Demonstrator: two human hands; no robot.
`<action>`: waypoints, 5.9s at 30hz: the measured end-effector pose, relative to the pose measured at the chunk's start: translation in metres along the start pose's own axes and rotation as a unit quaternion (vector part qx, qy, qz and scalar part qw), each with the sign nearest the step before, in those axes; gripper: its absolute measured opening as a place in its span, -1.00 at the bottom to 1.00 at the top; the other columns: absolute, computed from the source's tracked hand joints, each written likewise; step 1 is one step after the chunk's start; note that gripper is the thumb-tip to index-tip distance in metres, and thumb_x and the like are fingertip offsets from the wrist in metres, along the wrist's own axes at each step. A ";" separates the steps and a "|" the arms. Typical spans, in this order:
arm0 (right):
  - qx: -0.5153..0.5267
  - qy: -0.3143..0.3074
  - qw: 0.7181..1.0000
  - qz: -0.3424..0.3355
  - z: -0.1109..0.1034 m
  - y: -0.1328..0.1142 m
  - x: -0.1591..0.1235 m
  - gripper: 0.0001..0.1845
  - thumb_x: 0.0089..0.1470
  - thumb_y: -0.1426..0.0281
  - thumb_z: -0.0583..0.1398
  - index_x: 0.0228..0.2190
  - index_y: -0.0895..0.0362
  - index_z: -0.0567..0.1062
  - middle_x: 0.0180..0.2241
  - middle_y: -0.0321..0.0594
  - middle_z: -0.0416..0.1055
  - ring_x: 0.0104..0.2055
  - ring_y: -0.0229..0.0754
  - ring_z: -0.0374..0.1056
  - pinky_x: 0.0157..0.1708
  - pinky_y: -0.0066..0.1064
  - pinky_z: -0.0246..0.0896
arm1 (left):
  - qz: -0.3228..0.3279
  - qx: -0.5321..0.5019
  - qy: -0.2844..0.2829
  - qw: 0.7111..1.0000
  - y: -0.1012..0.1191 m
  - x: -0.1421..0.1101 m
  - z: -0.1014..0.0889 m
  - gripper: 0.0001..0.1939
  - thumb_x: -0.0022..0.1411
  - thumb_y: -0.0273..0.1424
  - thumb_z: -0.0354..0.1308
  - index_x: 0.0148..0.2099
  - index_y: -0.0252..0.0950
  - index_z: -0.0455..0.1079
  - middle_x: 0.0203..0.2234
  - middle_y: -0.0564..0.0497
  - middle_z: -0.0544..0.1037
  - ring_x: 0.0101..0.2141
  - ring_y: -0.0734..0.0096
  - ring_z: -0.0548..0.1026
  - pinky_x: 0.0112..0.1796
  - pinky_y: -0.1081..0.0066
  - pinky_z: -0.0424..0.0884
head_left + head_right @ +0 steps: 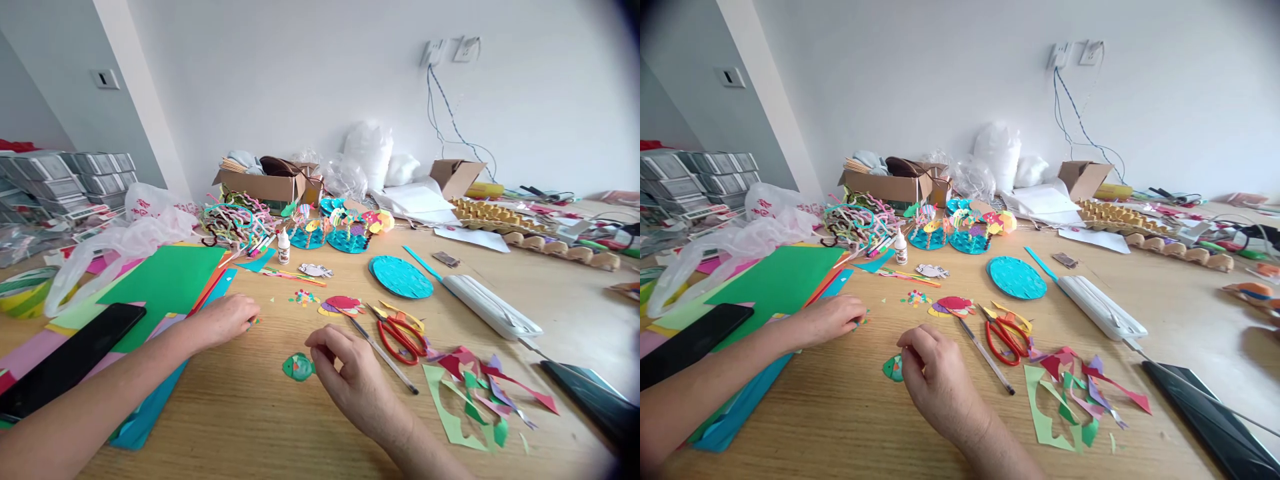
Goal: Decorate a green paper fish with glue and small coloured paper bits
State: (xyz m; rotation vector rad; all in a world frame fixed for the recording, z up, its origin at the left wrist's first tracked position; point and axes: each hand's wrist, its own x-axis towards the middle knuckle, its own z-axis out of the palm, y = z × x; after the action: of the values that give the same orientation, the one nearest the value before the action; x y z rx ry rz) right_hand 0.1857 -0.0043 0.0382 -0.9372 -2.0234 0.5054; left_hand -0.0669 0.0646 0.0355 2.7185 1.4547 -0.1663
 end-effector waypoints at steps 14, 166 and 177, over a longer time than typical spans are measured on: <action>0.003 -0.008 1.000 -0.004 -0.001 0.001 0.000 -0.82 0.05 0.60 0.04 -0.43 0.15 0.40 -0.52 -0.28 0.37 -0.52 -0.31 0.26 -0.54 -0.52 0.05 | -0.038 -0.096 0.034 0.994 -0.013 -0.001 -0.010 -0.87 0.09 -0.54 0.00 -0.43 -0.23 0.29 -0.43 0.04 0.48 -0.34 0.31 0.45 -0.32 0.41 0.29; -0.196 -0.388 0.897 0.079 0.000 -0.003 0.032 -0.79 0.08 0.51 0.10 -0.39 0.14 0.56 -0.36 -0.18 0.55 -0.34 -0.21 0.38 -0.41 -0.47 0.06 | 0.188 -0.196 0.235 0.933 0.066 -0.025 0.046 -0.62 0.31 -0.62 -0.21 -0.27 -0.28 0.43 -0.33 -0.01 0.53 -0.30 0.34 0.46 -0.30 0.40 0.40; -0.113 -0.327 0.931 0.119 0.009 0.005 0.035 -0.81 0.00 0.59 0.13 -0.49 0.16 0.52 -0.49 -0.28 0.47 -0.47 -0.31 0.27 -0.48 -0.54 0.06 | 0.173 -0.187 0.257 0.932 0.063 -0.025 0.043 -0.67 0.28 -0.64 -0.14 -0.29 -0.28 0.43 -0.38 -0.01 0.53 -0.33 0.37 0.48 -0.30 0.42 0.43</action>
State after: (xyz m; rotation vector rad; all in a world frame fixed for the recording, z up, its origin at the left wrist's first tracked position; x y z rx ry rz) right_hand 0.1668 0.0255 0.0482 -1.2866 -2.6192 0.8122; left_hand -0.0309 0.0049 -0.0041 2.7285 0.9087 0.8042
